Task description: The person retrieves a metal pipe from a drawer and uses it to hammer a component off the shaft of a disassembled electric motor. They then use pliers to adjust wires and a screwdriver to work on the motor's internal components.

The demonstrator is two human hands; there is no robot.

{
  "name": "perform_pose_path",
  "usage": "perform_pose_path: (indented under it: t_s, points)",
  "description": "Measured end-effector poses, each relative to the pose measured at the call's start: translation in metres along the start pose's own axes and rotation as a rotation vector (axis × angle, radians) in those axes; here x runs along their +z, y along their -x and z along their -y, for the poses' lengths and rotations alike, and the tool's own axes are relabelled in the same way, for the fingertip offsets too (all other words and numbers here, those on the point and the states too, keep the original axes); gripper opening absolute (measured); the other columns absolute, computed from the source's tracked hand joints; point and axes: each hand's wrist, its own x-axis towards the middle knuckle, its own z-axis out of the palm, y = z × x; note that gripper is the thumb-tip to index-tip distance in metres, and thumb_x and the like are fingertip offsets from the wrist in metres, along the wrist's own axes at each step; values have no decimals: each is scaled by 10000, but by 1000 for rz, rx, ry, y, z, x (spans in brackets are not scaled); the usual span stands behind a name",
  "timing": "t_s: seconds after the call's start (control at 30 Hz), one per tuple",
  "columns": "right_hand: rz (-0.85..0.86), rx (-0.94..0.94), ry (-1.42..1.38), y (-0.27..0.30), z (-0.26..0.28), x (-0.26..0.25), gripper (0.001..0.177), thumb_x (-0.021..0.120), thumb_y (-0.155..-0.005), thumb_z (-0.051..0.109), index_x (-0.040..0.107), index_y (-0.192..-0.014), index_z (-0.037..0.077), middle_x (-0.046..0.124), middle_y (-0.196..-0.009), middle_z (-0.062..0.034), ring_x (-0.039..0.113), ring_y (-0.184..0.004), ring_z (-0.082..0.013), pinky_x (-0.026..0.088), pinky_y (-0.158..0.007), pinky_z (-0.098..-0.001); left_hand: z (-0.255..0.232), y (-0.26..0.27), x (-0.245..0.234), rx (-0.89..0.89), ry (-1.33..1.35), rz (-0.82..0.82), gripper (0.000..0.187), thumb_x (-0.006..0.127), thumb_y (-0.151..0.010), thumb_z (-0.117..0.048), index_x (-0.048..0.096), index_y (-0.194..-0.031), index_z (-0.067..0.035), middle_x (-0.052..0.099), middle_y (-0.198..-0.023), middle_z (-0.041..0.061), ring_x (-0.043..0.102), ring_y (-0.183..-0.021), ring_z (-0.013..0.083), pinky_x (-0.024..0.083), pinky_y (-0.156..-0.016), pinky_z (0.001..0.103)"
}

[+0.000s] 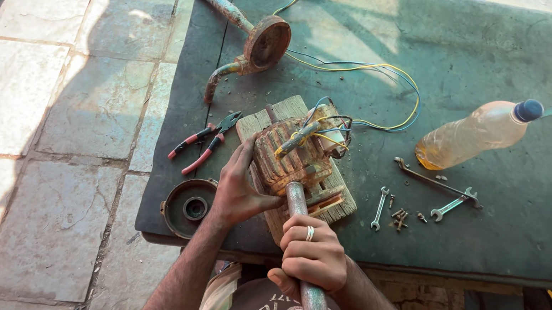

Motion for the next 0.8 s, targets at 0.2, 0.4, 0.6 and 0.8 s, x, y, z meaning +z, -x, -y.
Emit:
perform_pose_path:
  t_s: [0.2, 0.4, 0.6, 0.8]
  points:
    - [-207, 114, -47, -18, 19, -9, 334, 735, -984, 147, 520, -749, 49, 537, -632, -27, 564, -578, -194, 539, -653, -408, 1, 2, 3, -37, -12, 28, 1230, 971, -561, -276, 303, -1530, 82, 505, -1478, 266, 513, -1399, 374, 448, -1155, 444]
    - [-391, 168, -113, -10, 40, -23, 372, 721, -1002, 236, 530, -762, 27, 526, -600, -31, 517, -552, -180, 513, -636, -409, 6, 4, 5, -59, -20, 71, 1249, 976, -583, -282, 268, -1552, 63, 475, -1494, 258, 490, -1417, 378, 433, -1171, 448]
    - [-474, 182, -49, -6, 42, -20, 384, 703, -999, 271, 539, -736, 44, 535, -546, -31, 536, -505, -163, 519, -606, -388, 4, 5, 3, -35, -12, 75, 1304, 989, -595, -318, 210, -1571, 56, 429, -1527, 261, 442, -1445, 388, 404, -1184, 454]
    - [-656, 173, -21, 0, 45, -13, 385, 714, -992, 310, 513, -765, 71, 520, -539, -18, 537, -474, -144, 502, -615, -362, 16, 10, 2, -31, 58, 85, 1345, 997, -594, -343, 181, -1598, 24, 388, -1541, 247, 410, -1463, 395, 376, -1221, 455]
